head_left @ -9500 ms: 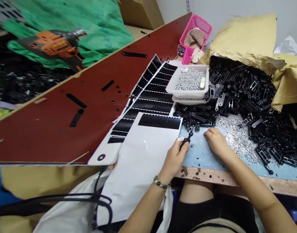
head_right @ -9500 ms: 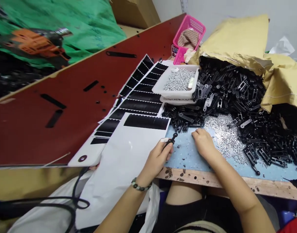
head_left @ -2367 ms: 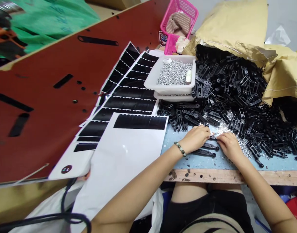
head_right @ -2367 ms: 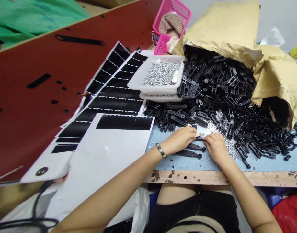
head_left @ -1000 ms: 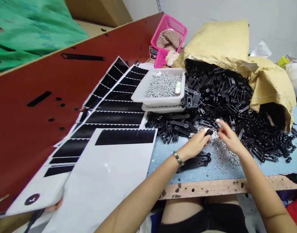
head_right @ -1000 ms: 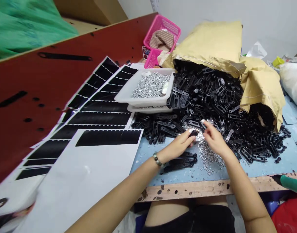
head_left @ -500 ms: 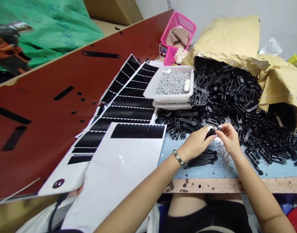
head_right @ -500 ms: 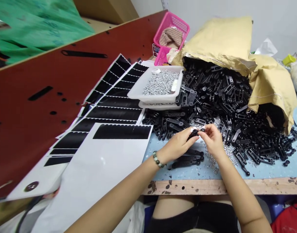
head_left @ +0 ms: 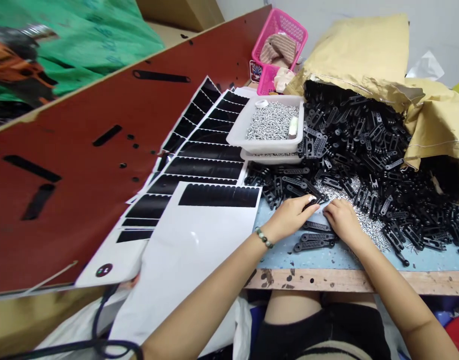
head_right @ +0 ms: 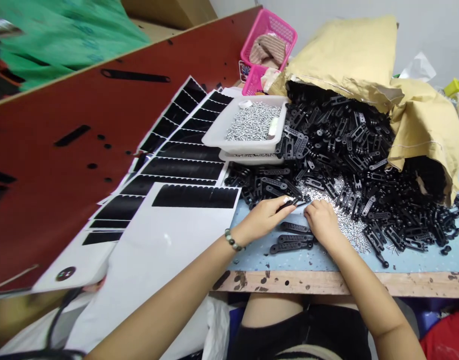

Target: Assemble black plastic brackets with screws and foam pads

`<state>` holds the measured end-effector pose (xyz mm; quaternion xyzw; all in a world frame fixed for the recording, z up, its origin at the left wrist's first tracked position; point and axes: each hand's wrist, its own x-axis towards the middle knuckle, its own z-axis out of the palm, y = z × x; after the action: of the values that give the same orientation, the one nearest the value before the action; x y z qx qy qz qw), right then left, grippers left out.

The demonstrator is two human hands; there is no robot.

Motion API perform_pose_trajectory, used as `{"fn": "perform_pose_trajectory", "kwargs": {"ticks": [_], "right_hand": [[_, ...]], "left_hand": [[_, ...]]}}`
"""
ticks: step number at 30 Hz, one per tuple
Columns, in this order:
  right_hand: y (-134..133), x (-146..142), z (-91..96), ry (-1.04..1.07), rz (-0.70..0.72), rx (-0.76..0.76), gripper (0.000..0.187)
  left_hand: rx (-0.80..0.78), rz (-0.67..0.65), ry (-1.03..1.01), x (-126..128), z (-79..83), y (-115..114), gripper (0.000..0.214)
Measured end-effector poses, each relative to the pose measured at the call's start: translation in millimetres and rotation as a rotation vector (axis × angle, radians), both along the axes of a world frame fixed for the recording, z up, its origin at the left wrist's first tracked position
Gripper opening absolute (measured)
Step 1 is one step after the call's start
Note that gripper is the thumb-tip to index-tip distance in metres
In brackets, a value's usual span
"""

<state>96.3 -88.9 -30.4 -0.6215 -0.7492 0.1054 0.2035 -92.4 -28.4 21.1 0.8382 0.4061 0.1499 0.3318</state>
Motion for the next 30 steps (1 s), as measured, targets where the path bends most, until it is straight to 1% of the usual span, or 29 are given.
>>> {"fn": "perform_pose_trajectory", "kwargs": {"ticks": [1, 2, 4, 5, 6, 8, 9, 11, 14, 16, 18, 20, 22, 24, 26, 28, 30], "right_hand": [[-1.2, 0.4, 1.2, 0.021, -0.002, 0.007, 0.009], [-2.7, 2.0, 3.8, 0.079, -0.006, 0.03, 0.013], [-6.1, 7.7, 12.2, 0.239, 0.012, 0.103, 0.029], [-7.5, 10.6, 17.4, 0.305, 0.049, 0.134, 0.034], [-8.7, 12.8, 22.7, 0.348, 0.103, 0.153, 0.035], [-10.1, 14.4, 32.3, 0.37, 0.216, 0.157, 0.028], [-10.6, 13.7, 36.1, 0.368, 0.248, 0.157, 0.024], [-12.1, 10.4, 41.2, 0.372, 0.253, 0.183, 0.02], [-15.9, 5.5, 43.5, 0.379, 0.19, 0.26, 0.018], [-18.5, 4.8, 42.6, 0.379, 0.137, 0.277, 0.017], [-19.8, 6.6, 39.3, 0.377, 0.088, 0.252, 0.016], [-19.6, 9.9, 32.7, 0.352, 0.051, 0.211, 0.015], [-18.4, 12.6, 23.1, 0.288, 0.017, 0.168, 0.014], [-16.9, 13.5, 12.2, 0.18, -0.014, 0.125, 0.014], [-15.9, 13.0, 2.9, 0.068, -0.033, 0.091, 0.013], [-15.8, 12.5, -2.5, -0.001, -0.038, 0.076, 0.013], [-16.5, 13.3, -4.1, -0.015, -0.023, 0.072, 0.014]], "left_hand": [[0.012, -0.006, 0.013, -1.7, -1.1, -0.8, 0.026], [0.031, -0.018, 0.031, -3.1, -1.6, -2.0, 0.026], [0.084, -0.078, 0.067, -4.7, -1.2, -4.6, 0.025], [0.115, -0.123, 0.074, -4.8, -0.3, -6.1, 0.025], [0.147, -0.172, 0.072, -4.6, 1.1, -7.6, 0.025], [0.208, -0.244, 0.047, -3.5, 4.4, -10.7, 0.025], [0.234, -0.264, 0.036, -2.8, 6.3, -12.3, 0.025], [0.275, -0.276, 0.028, -1.7, 9.9, -15.1, 0.027], [0.305, -0.264, 0.029, 0.0, 13.2, -17.0, 0.031], [0.291, -0.256, 0.026, 2.4, 12.7, -15.4, 0.03], [0.246, -0.243, 0.013, 6.0, 9.1, -11.4, 0.026], [0.186, -0.243, -0.021, 10.1, 2.8, -6.2, 0.02], [0.163, -0.263, -0.047, 13.7, -5.0, -1.5, 0.019], [0.209, -0.278, 0.001, 15.8, -12.4, 1.3, 0.016], [0.292, -0.268, 0.104, 16.4, -17.7, 1.5, 0.015], [0.346, -0.256, 0.183, 15.8, -20.3, -0.6, 0.016], [0.356, -0.259, 0.207, 14.7, -20.8, -3.9, 0.02]]}}
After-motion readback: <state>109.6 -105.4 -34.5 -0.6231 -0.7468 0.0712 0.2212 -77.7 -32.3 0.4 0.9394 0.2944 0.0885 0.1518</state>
